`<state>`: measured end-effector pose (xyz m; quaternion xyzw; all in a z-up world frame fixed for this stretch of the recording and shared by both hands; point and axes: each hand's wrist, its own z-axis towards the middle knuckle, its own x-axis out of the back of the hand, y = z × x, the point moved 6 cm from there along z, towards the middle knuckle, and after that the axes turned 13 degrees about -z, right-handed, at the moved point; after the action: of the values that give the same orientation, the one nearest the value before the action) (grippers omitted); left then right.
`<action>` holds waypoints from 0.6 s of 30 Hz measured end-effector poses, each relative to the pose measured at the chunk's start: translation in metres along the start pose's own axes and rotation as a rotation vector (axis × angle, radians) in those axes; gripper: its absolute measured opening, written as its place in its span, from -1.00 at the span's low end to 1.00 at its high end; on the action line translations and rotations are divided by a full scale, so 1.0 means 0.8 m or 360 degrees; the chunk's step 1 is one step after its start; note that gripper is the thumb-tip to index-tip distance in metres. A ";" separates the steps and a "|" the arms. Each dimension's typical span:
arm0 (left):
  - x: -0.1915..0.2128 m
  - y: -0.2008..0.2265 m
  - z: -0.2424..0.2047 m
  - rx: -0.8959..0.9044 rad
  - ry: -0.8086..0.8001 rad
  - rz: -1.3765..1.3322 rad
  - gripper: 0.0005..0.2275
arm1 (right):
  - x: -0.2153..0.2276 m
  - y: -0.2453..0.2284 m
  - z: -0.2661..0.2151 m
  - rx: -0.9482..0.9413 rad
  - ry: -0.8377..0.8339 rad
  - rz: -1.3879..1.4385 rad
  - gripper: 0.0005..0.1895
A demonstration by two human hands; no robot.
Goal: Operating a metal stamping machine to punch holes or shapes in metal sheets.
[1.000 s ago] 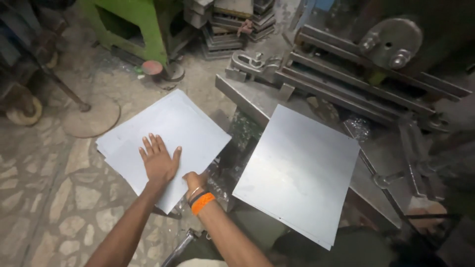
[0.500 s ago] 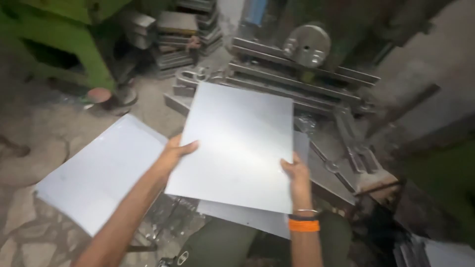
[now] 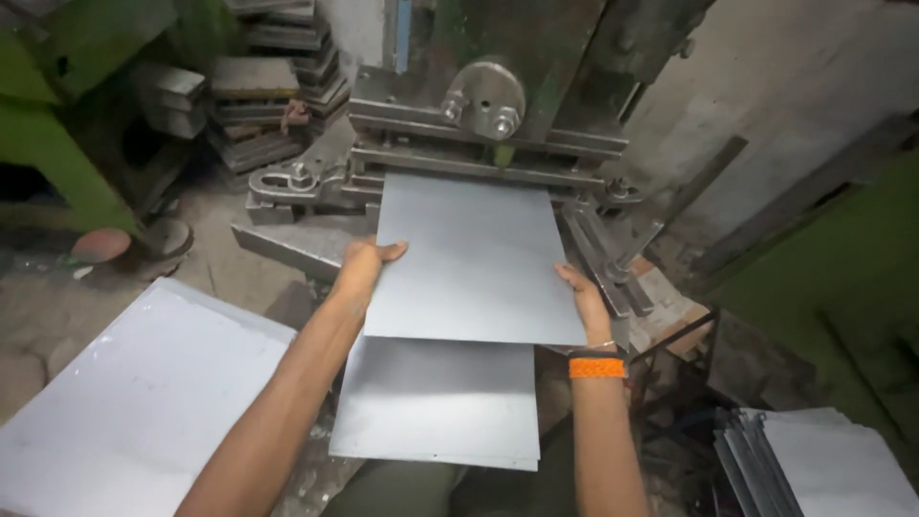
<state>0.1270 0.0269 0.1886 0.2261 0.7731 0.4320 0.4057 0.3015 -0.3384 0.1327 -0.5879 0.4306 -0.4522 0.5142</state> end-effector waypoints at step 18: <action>-0.013 -0.014 0.000 -0.0016 0.0049 -0.0054 -0.59 | 0.034 0.048 0.035 -0.0315 0.0050 0.0228 -0.80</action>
<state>0.1329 0.0134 0.1839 0.2043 0.7808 0.4323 0.4020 0.3331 -0.3625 0.0953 -0.5964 0.5222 -0.3788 0.4777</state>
